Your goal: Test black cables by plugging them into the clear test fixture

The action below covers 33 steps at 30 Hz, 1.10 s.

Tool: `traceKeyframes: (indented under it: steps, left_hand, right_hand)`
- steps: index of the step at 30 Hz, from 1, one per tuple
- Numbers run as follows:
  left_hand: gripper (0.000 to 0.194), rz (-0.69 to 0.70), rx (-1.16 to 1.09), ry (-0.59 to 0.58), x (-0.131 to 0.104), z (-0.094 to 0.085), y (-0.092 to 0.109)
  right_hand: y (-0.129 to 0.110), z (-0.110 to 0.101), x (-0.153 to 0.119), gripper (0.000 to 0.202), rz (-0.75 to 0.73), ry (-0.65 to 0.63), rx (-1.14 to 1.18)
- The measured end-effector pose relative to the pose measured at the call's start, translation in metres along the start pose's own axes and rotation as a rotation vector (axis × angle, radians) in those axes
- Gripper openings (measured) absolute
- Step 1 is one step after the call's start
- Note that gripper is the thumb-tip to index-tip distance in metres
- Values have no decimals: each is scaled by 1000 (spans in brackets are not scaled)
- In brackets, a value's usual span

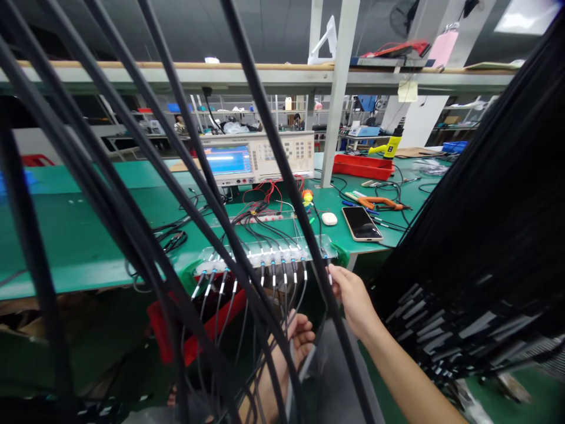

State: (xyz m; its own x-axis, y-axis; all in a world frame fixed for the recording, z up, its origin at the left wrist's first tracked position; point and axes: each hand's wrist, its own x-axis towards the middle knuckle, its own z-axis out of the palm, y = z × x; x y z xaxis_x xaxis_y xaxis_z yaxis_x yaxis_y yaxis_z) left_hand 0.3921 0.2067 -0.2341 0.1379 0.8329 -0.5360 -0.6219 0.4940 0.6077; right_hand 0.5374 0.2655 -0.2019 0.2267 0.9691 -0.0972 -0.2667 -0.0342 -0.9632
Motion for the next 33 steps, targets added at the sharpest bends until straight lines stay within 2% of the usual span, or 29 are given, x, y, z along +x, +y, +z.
traceKeyframes:
  steps: [4,17,27,30,33]
  left_hand:
    - [27,-4,-58,-27,1,2,5]
    - [25,-17,-100,-37,3,7,5]
    - [35,-68,-150,-54,2,20,6]
    - [47,-72,-151,-51,-1,26,8]
    - [44,-58,-152,-60,-3,26,8]
  right_hand:
    - [-4,-1,7,37,17,-20,15]
    - [1,-2,12,31,55,-89,122]
    - [-6,7,16,28,165,13,287]
    - [-7,6,17,30,188,-6,289]
    - [-8,3,16,31,226,-37,283]
